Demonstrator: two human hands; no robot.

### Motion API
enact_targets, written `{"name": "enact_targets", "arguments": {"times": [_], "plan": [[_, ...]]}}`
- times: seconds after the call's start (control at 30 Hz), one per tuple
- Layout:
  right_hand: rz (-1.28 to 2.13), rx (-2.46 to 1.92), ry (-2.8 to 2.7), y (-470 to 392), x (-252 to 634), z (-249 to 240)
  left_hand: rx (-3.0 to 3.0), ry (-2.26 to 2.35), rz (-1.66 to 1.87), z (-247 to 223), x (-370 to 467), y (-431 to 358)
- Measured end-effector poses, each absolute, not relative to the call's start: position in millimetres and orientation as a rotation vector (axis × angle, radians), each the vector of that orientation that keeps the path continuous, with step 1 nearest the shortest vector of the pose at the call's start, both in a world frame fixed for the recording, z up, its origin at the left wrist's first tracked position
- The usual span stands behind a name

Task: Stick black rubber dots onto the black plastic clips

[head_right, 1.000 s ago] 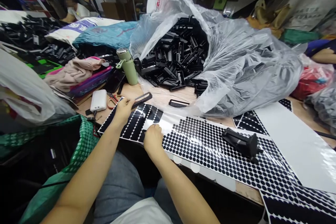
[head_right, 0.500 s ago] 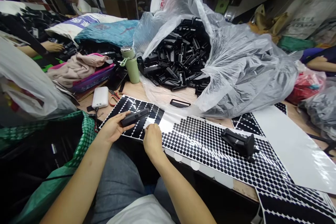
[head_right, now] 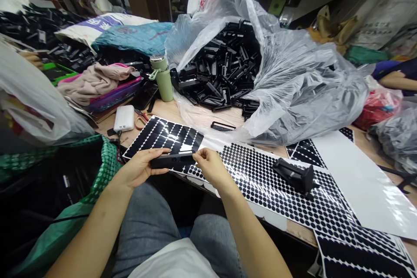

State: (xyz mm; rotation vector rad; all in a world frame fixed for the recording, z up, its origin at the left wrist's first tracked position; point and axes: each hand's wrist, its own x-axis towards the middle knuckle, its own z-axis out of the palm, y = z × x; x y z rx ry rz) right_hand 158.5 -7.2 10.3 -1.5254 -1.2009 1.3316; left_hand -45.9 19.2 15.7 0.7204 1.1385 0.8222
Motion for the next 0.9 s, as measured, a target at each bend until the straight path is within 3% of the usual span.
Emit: {"name": "enact_targets", "arguments": {"times": [0.9], "plan": [[0.927, -1.742, -1.429, -23, 149, 10, 0.68, 1.128, 0.812, 12, -36, 10]]}}
